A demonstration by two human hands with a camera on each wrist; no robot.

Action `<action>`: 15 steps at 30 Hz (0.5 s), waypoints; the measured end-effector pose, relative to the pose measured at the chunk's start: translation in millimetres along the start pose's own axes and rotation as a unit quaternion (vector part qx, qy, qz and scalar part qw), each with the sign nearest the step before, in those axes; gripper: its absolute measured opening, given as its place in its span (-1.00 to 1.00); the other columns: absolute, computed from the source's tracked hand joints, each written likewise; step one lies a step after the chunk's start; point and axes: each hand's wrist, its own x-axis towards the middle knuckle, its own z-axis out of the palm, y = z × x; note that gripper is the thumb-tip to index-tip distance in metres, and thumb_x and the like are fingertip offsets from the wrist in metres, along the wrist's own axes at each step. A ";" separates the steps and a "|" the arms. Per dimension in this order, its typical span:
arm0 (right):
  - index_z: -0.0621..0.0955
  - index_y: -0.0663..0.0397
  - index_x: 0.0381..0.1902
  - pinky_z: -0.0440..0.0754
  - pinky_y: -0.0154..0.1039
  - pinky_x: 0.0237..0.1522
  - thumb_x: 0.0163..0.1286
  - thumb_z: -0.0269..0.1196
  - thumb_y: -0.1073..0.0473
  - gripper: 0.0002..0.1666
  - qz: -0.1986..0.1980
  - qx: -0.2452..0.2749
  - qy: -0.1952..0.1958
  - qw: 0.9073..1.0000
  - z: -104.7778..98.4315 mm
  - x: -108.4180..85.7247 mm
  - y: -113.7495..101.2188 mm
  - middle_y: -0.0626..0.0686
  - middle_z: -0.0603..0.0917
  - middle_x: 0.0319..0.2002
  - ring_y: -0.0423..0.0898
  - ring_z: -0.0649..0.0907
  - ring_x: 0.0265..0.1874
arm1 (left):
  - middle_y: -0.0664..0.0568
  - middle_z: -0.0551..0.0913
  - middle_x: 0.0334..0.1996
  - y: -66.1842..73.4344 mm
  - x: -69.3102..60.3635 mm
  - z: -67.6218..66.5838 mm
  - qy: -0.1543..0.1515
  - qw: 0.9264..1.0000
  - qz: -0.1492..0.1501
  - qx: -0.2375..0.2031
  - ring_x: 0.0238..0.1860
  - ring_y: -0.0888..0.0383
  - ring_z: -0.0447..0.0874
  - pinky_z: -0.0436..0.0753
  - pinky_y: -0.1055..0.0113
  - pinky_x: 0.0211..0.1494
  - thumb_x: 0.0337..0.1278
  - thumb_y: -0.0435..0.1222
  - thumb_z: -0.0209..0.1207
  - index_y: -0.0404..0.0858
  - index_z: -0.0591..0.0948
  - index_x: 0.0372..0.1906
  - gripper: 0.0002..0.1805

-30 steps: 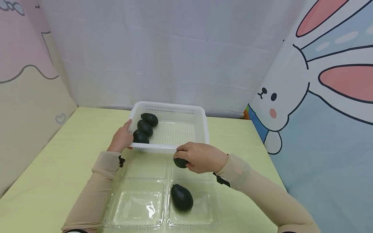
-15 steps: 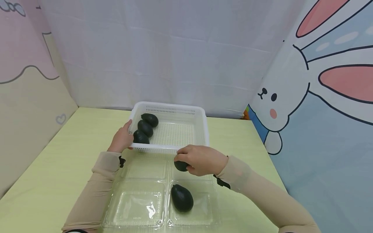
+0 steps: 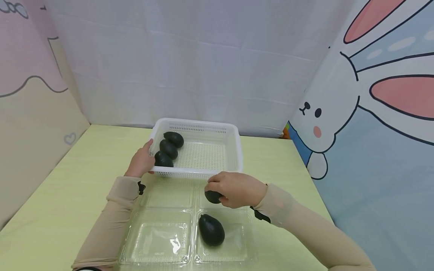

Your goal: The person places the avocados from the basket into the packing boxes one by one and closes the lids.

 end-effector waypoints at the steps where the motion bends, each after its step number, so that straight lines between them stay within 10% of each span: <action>1: 0.59 0.02 0.06 0.64 -0.27 -0.05 0.17 0.34 0.24 -0.55 0.001 0.001 -0.004 1.000 0.1 -0.2 -0.3 0.07 0.61 0.04 -0.07 0.61 -0.02 | -0.41 0.31 0.22 -0.1 -0.2 -0.2 0.000 1.000 0.001 0.000 0.03 -0.29 0.44 0.72 0.14 -0.44 0.20 -0.51 -0.06 -0.12 -0.08 0.56 -0.15; 15: 0.59 0.01 0.07 0.63 -0.28 -0.02 0.21 0.32 0.23 -0.57 0.013 0.011 -0.024 1.000 0.1 -5.4 -4.3 0.04 0.61 0.04 -0.09 0.60 0.00 | -0.41 0.31 0.22 0.4 0.2 0.0 0.000 1.000 0.002 0.007 0.02 -0.29 0.45 0.70 0.19 -0.48 0.21 -0.51 -0.06 -0.12 -0.08 0.56 -0.15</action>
